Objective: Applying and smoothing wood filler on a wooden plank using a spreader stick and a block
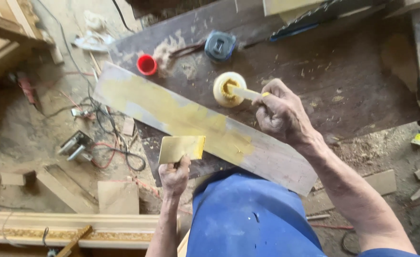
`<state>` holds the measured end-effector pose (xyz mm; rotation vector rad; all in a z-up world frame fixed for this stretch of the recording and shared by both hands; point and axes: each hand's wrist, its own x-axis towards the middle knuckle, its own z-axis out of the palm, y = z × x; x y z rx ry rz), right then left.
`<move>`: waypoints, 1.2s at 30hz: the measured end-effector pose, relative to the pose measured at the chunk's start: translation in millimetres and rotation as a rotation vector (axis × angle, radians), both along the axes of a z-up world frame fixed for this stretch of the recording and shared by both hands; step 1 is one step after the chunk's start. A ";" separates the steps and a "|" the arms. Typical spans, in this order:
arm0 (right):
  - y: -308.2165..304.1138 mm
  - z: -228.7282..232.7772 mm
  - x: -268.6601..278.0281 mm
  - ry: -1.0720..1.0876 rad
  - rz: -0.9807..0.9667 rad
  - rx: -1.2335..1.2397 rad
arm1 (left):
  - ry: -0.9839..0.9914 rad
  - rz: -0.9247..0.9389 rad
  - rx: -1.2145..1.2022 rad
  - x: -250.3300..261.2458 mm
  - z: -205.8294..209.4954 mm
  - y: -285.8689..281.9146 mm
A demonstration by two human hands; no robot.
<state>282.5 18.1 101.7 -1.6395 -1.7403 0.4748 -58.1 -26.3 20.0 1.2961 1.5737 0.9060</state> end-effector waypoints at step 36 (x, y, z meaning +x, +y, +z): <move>-256.7 -133.5 69.0 0.385 -0.587 -0.404 | 0.042 -0.157 -0.145 67.9 -5.9 -37.0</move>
